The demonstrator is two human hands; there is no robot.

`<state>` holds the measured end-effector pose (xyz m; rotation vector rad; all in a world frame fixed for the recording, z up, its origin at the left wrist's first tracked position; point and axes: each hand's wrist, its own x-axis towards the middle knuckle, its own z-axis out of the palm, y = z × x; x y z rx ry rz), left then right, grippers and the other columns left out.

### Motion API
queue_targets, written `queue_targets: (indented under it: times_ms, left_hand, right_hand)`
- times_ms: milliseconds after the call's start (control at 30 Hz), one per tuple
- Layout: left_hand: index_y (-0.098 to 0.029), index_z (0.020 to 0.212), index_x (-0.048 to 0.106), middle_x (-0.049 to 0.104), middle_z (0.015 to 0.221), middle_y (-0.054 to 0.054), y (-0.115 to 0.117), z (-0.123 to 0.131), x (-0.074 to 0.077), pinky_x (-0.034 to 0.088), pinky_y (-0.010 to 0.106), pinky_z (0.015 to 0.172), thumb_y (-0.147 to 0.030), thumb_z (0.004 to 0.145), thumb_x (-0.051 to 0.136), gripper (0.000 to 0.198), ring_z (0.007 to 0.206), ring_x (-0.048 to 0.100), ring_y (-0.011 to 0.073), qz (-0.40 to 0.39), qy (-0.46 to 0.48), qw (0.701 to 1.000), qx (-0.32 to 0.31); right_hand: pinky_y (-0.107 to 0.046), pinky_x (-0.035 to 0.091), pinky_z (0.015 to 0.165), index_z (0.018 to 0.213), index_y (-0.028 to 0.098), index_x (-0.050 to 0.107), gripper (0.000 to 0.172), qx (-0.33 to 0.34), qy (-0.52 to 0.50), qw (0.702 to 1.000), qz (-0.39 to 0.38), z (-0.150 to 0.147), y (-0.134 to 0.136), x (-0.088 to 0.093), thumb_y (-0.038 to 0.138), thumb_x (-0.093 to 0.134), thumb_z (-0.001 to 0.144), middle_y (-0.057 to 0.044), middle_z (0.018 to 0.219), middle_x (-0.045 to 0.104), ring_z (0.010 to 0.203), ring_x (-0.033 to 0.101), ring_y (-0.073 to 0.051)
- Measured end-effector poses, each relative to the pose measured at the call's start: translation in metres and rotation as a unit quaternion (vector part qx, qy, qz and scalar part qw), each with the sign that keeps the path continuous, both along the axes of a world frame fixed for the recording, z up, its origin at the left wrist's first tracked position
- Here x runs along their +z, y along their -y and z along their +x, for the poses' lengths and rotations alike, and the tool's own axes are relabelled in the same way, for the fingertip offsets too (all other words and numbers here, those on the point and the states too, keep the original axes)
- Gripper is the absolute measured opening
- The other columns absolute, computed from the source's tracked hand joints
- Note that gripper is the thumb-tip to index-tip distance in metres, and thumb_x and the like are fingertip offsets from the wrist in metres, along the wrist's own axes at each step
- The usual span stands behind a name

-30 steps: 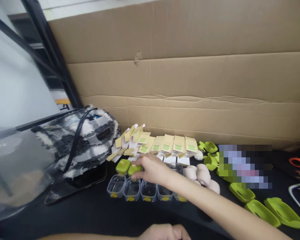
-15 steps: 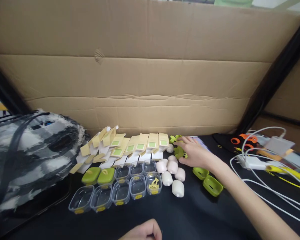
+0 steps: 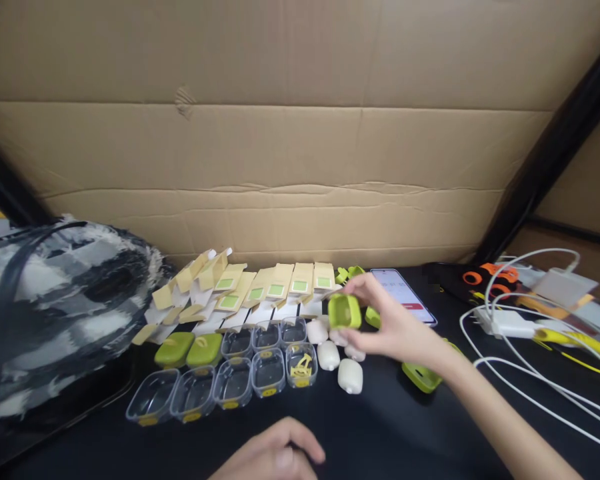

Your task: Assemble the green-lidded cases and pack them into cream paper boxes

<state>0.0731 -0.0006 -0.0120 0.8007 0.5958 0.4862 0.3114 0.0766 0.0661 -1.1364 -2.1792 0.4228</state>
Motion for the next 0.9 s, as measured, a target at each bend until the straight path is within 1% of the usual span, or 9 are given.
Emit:
queue_targets:
  times_ms: [67, 133, 267, 367, 433, 500, 567, 733, 900]
  left_hand:
    - [-0.018, 0.105, 0.054, 0.072, 0.089, 0.007, -0.002, -0.002, 0.001, 0.035, 0.024, 0.063, -0.063, 0.065, 0.071, 0.062, 0.065, 0.061, 0.0127, -0.023, 0.102, 0.995, 0.009]
    - [-0.022, 0.113, 0.049, 0.071, 0.102, 0.008, -0.003, -0.002, -0.003, 0.038, 0.027, 0.069, -0.059, 0.073, 0.068, 0.057, 0.077, 0.067, 0.0168, -0.038, 0.164, 0.986, 0.011]
    - [-0.022, 0.104, 0.051, 0.070, 0.089, 0.001, -0.003, 0.001, -0.014, 0.040, 0.027, 0.069, -0.041, 0.074, 0.074, 0.043, 0.077, 0.068, 0.0171, -0.071, 0.204, 0.975, 0.056]
    - [-0.019, 0.102, 0.050, 0.071, 0.087, 0.005, 0.000, 0.002, -0.011, 0.041, 0.028, 0.068, -0.037, 0.072, 0.074, 0.042, 0.072, 0.068, 0.0168, -0.087, 0.173, 0.979, 0.063]
    - [-0.018, 0.102, 0.049, 0.072, 0.087, 0.008, 0.002, 0.002, -0.007, 0.042, 0.028, 0.067, -0.038, 0.071, 0.074, 0.045, 0.067, 0.067, 0.0157, -0.080, 0.142, 0.985, 0.056]
    - [-0.017, 0.097, 0.049, 0.072, 0.080, 0.007, 0.003, 0.002, -0.005, 0.042, 0.027, 0.065, -0.040, 0.068, 0.077, 0.046, 0.063, 0.067, 0.0143, -0.067, 0.113, 0.989, 0.063]
    - [-0.017, 0.088, 0.050, 0.069, 0.070, 0.002, 0.003, 0.001, -0.007, 0.042, 0.025, 0.061, -0.042, 0.062, 0.082, 0.048, 0.058, 0.065, 0.0135, -0.055, 0.091, 0.992, 0.068]
    - [-0.013, 0.078, 0.056, 0.063, 0.062, -0.001, 0.003, 0.000, -0.017, 0.035, 0.018, 0.051, -0.039, 0.053, 0.088, 0.048, 0.051, 0.056, 0.0063, -0.019, 0.028, 0.997, 0.072]
    - [-0.015, 0.094, 0.056, 0.070, 0.071, 0.004, 0.004, -0.001, -0.004, 0.044, 0.026, 0.061, -0.031, 0.065, 0.079, 0.040, 0.061, 0.067, 0.0158, -0.066, 0.115, 0.989, 0.062]
  right_hand:
    - [-0.031, 0.051, 0.087, 0.106, 0.029, 0.037, 0.038, 0.090, -0.036, 0.993, -0.069, -0.019, 0.020, 0.001, 0.025, 0.063, 0.079, -0.004, 0.113, 0.059, 0.103, 0.061, -0.018]
    - [-0.032, 0.050, 0.089, 0.102, 0.028, 0.042, 0.043, 0.145, -0.048, 0.978, -0.142, -0.036, 0.037, -0.002, 0.022, 0.072, 0.072, -0.002, 0.112, 0.057, 0.103, 0.059, -0.019]
    - [-0.030, 0.052, 0.082, 0.096, 0.027, 0.048, 0.049, 0.199, -0.010, 0.957, -0.212, -0.051, 0.053, -0.004, 0.022, 0.083, 0.062, 0.000, 0.106, 0.060, 0.095, 0.060, -0.019]
    - [-0.029, 0.052, 0.081, 0.097, 0.026, 0.051, 0.035, 0.225, -0.002, 0.957, -0.181, -0.049, 0.051, -0.003, 0.022, 0.075, 0.072, 0.001, 0.103, 0.062, 0.092, 0.061, -0.017]
    - [-0.029, 0.051, 0.082, 0.098, 0.026, 0.053, 0.015, 0.178, 0.014, 0.978, -0.109, -0.046, 0.045, -0.003, 0.019, 0.057, 0.086, 0.000, 0.099, 0.064, 0.092, 0.061, -0.016]
    - [-0.034, 0.050, 0.084, 0.098, 0.025, 0.055, 0.017, 0.091, 0.064, 0.994, -0.014, -0.042, 0.036, -0.006, 0.016, 0.043, 0.090, -0.002, 0.098, 0.065, 0.094, 0.062, -0.018]
    - [-0.042, 0.049, 0.086, 0.101, 0.024, 0.057, 0.016, 0.019, 0.118, 0.992, 0.045, -0.037, 0.025, -0.010, 0.021, 0.047, 0.089, -0.006, 0.104, 0.065, 0.098, 0.061, -0.023]
    - [-0.053, 0.049, 0.083, 0.110, 0.019, 0.061, 0.032, -0.049, 0.156, 0.986, 0.036, -0.023, 0.005, -0.024, 0.036, 0.061, 0.083, -0.013, 0.106, 0.067, 0.096, 0.063, -0.033]
    - [-0.042, 0.053, 0.078, 0.109, 0.023, 0.063, 0.025, -0.040, 0.150, 0.988, 0.012, -0.015, 0.002, -0.023, 0.028, 0.054, 0.087, -0.008, 0.103, 0.072, 0.090, 0.068, -0.026]
